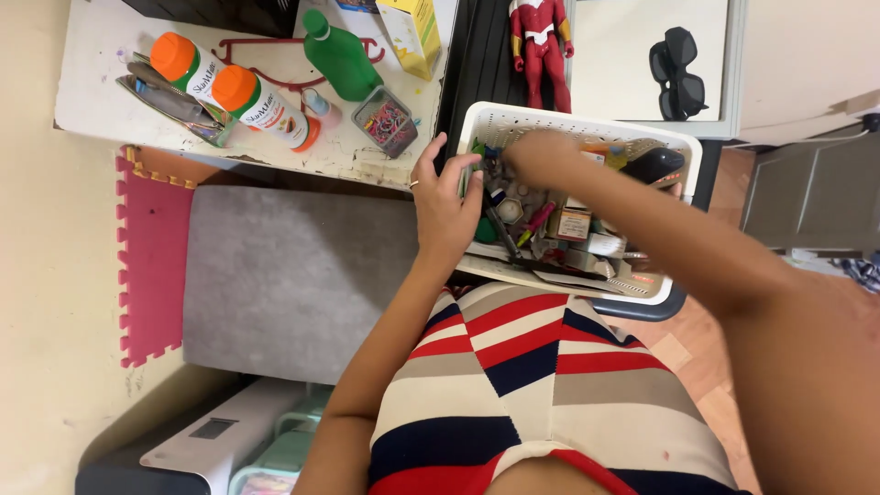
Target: The recorder sorts through a basket of small items including toiletries, medication, and hair accessories, moving them between containers.
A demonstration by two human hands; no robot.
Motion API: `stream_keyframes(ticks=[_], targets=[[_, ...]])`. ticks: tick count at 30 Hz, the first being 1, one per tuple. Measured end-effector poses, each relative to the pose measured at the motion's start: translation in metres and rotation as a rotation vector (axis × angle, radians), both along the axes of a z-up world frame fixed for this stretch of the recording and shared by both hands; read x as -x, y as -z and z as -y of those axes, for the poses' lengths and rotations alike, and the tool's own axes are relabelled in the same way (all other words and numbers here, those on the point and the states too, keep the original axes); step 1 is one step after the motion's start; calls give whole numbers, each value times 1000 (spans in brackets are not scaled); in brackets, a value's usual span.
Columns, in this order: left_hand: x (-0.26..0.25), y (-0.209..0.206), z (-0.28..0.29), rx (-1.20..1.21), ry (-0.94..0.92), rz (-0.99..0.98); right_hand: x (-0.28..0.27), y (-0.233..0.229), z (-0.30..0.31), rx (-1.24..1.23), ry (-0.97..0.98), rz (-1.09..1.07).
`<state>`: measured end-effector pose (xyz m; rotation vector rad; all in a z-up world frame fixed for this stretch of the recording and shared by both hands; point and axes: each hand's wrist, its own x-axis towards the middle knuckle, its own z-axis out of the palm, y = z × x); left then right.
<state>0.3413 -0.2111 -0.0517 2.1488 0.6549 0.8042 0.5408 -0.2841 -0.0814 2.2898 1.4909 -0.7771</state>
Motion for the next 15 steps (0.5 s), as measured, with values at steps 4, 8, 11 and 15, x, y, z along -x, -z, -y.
stream_keyframes(ticks=[4, 8, 11, 15], targets=[[-5, -7, -7, -159, 120, 52, 8, -94, 28, -386, -38, -32], [-28, -9, -13, -38, 329, 22, 19, -152, 47, -749, -138, -106], [-45, 12, -16, 512, 514, 48, 20, -162, 53, -851, 101, -333], [-34, 17, -15, 1321, 775, 88, 25, -144, 51, -969, 544, -803]])
